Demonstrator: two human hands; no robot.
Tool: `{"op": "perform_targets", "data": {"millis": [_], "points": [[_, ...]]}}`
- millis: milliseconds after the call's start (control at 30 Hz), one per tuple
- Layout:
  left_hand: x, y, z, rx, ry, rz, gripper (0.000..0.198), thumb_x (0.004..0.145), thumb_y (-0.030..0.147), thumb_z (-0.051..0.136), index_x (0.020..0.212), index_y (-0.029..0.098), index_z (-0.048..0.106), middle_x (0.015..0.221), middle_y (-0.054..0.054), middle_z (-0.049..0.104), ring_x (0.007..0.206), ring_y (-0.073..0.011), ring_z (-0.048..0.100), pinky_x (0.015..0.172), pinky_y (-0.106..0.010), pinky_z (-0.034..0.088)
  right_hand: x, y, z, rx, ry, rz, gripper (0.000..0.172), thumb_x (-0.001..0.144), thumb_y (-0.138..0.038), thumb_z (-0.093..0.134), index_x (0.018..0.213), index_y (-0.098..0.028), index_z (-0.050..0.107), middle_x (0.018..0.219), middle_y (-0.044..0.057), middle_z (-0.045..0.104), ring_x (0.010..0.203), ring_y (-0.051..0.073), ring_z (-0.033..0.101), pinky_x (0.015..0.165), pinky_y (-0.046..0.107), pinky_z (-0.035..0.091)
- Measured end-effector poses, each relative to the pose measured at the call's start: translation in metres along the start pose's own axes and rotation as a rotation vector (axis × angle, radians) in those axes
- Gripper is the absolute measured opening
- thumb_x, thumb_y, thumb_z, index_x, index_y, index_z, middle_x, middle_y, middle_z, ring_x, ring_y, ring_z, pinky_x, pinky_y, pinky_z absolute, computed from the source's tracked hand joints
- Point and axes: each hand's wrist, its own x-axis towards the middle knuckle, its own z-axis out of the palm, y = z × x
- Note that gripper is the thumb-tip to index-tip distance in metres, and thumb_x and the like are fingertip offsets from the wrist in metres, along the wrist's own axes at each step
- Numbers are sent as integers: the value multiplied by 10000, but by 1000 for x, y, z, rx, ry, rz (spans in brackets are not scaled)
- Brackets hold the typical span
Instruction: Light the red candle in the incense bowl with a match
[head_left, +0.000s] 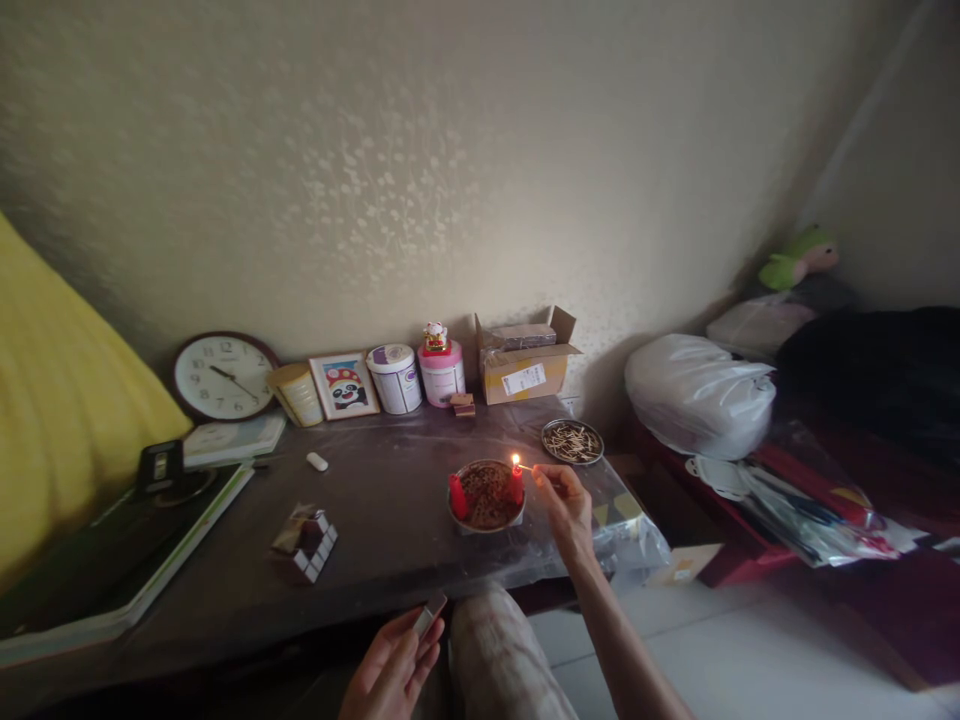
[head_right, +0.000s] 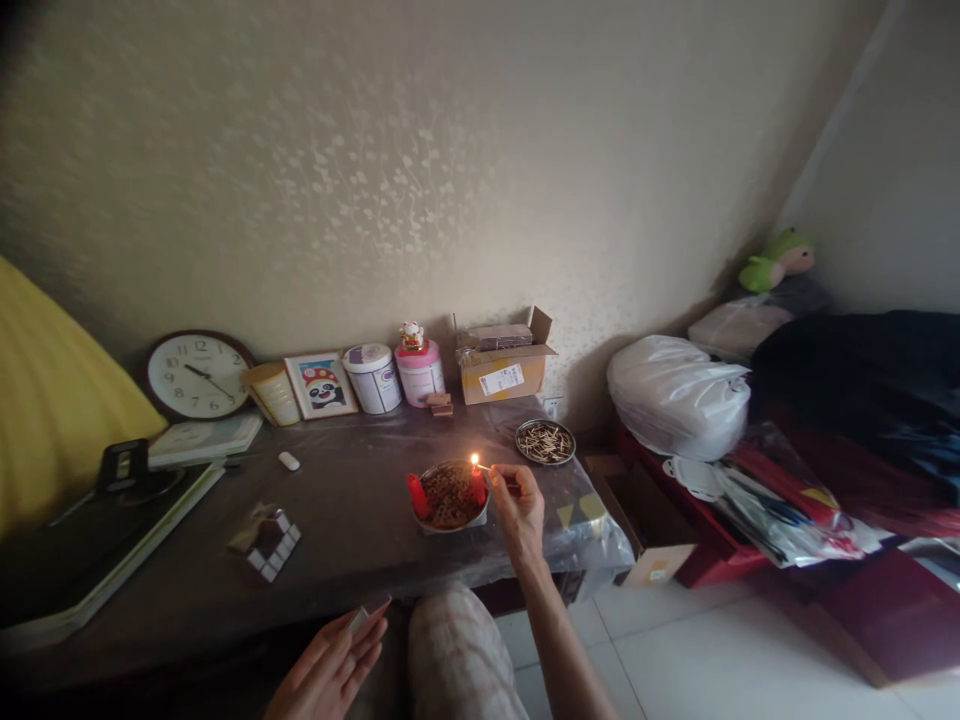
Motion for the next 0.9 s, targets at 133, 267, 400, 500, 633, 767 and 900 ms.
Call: {"op": "perform_targets", "data": {"millis": [133, 267, 400, 500, 633, 767, 900], "points": [[0, 0, 0, -29, -15, -4, 321, 561, 357, 881, 828, 203, 790, 971, -78, 802, 900, -196, 733, 791, -237, 566, 0, 3, -1, -15, 4, 2, 246, 745, -420, 664, 768, -176, 689, 751, 36, 693, 697, 180, 618, 651, 283, 481], [-1, 0, -1, -37, -28, -22, 336, 558, 351, 884, 842, 197, 790, 978, -84, 801, 904, -198, 732, 795, -241, 566, 0, 6, -4, -24, -6, -2, 236, 765, -414, 653, 788, -183, 691, 768, 34, 699, 716, 182, 621, 663, 279, 474], [-1, 0, -2, -44, -16, -24, 343, 552, 348, 887, 842, 196, 788, 974, -80, 802, 894, -193, 733, 781, -235, 568, 1, 5, -5, -25, -9, 1, 226, 776, -406, 649, 795, -184, 690, 783, 34, 698, 726, 183, 620, 667, 275, 470], [-1, 0, -2, -48, -29, -36, 345, 552, 344, 888, 846, 195, 787, 983, -80, 800, 900, -194, 732, 787, -236, 569, 2, 4, -6, -17, -5, 4, 221, 772, -401, 658, 787, -183, 693, 783, 33, 694, 725, 180, 612, 672, 275, 465], [0, 0, -1, -60, -37, -46, 337, 551, 340, 888, 838, 193, 787, 976, -77, 801, 899, -191, 734, 785, -228, 570, 2, 5, -5, 13, -2, 11, 239, 750, -415, 678, 777, -178, 689, 751, 28, 683, 693, 175, 594, 644, 273, 451], [1, 0, -1, -71, -38, -64, 346, 549, 327, 890, 848, 188, 785, 986, -78, 798, 898, -193, 736, 776, -227, 574, 4, 1, -6, 70, -12, 13, 254, 732, -422, 702, 759, -170, 686, 690, 13, 646, 640, 157, 552, 595, 261, 422], [2, 2, -2, -78, -18, -63, 346, 537, 322, 895, 836, 186, 784, 967, -78, 802, 895, -199, 738, 773, -231, 577, 15, -26, -22, 173, -10, -6, 248, 714, -414, 728, 709, -178, 653, 641, -16, 577, 611, 121, 502, 581, 234, 410]]}}
